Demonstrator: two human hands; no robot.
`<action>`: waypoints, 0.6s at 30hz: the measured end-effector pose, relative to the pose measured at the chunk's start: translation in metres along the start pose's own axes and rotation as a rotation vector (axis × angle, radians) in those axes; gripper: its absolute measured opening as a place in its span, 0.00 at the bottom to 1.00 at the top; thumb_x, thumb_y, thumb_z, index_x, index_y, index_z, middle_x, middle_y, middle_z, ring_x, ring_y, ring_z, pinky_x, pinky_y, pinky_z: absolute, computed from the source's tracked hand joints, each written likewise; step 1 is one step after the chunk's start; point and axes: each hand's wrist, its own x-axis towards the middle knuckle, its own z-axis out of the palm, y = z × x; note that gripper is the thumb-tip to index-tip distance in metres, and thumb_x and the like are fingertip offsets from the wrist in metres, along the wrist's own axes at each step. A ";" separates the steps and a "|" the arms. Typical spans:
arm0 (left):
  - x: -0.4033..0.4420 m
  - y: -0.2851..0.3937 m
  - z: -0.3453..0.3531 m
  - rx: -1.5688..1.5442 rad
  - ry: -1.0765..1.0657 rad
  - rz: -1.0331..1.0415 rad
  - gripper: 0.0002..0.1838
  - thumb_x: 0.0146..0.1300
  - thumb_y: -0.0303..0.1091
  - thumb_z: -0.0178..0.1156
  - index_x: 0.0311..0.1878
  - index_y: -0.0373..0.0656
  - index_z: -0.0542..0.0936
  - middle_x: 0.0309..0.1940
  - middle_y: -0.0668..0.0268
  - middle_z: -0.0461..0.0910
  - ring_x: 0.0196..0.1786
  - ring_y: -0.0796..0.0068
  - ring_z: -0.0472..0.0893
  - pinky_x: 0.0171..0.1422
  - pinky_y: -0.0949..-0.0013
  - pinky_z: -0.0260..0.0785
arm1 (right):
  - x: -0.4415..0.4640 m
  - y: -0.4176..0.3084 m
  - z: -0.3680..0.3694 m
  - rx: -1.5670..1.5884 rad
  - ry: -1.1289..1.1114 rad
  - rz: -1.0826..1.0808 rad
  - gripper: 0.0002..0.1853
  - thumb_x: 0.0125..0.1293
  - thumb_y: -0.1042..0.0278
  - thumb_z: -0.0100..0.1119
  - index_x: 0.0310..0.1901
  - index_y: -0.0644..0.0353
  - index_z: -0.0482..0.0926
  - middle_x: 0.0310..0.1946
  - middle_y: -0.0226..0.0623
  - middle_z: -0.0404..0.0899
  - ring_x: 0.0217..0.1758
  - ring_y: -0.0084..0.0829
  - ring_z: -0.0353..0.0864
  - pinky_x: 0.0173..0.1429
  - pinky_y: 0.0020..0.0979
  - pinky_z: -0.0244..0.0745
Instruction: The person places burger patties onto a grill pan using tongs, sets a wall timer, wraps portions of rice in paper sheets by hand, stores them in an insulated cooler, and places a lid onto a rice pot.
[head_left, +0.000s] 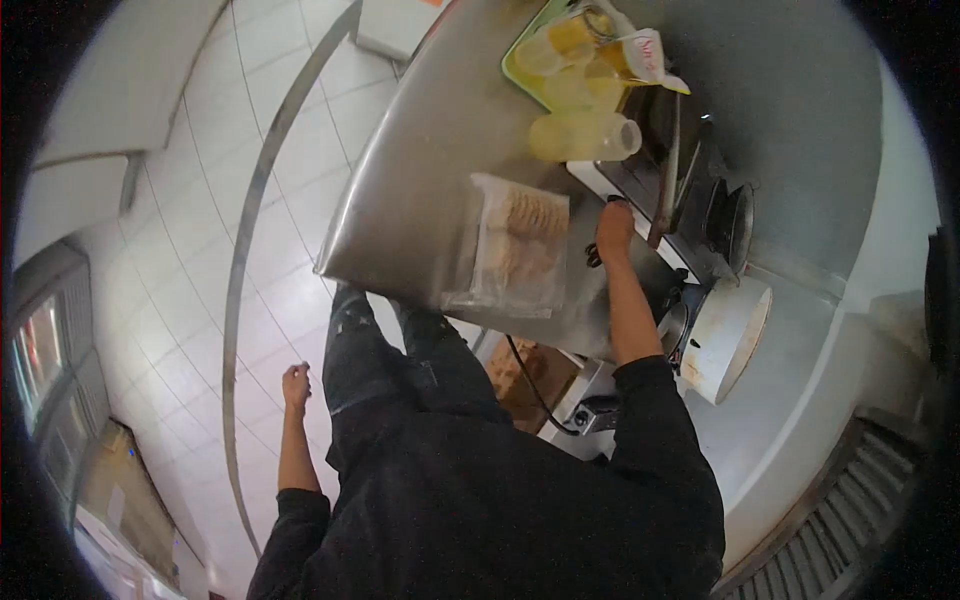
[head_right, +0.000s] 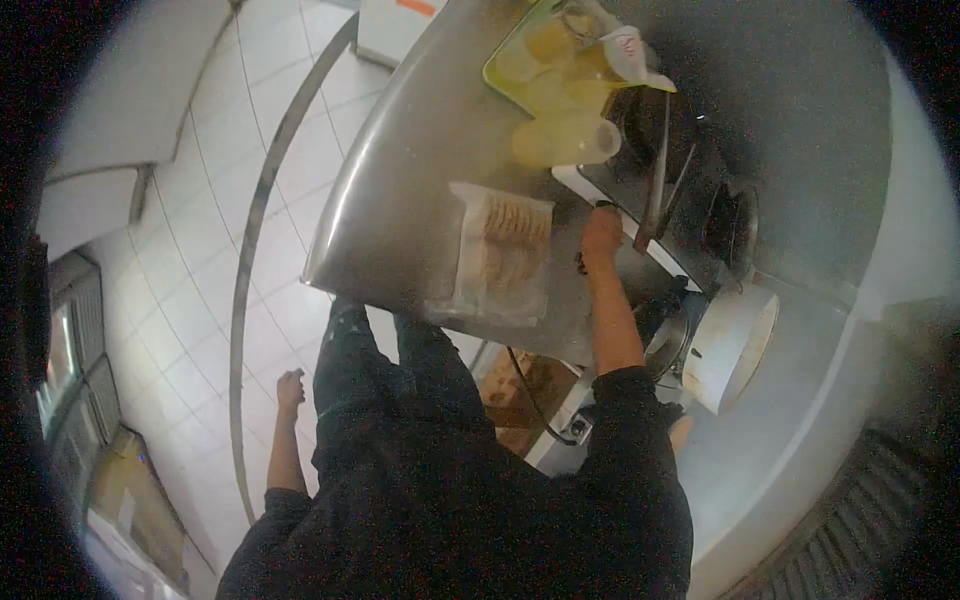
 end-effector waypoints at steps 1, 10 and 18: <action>0.003 -0.006 0.002 -0.006 -0.005 0.000 0.17 0.69 0.46 0.57 0.40 0.40 0.82 0.16 0.71 0.69 0.17 0.79 0.69 0.20 0.70 0.63 | 0.001 -0.001 -0.006 -0.073 0.060 -0.021 0.08 0.64 0.76 0.60 0.41 0.74 0.79 0.31 0.49 0.83 0.37 0.41 0.86 0.42 0.36 0.82; -0.016 -0.028 0.016 -0.127 -0.001 0.005 0.17 0.70 0.47 0.56 0.40 0.41 0.81 0.18 0.73 0.69 0.19 0.83 0.67 0.20 0.73 0.60 | 0.003 0.005 0.000 -0.385 0.113 -0.263 0.07 0.62 0.75 0.62 0.39 0.71 0.79 0.33 0.47 0.82 0.34 0.37 0.86 0.38 0.27 0.82; -0.038 -0.112 0.019 -0.039 -0.069 -0.025 0.17 0.70 0.47 0.55 0.43 0.41 0.81 0.20 0.73 0.69 0.21 0.83 0.68 0.23 0.73 0.62 | -0.007 0.002 -0.009 -0.377 0.103 -0.225 0.16 0.63 0.75 0.60 0.49 0.76 0.76 0.40 0.53 0.83 0.43 0.39 0.87 0.43 0.30 0.85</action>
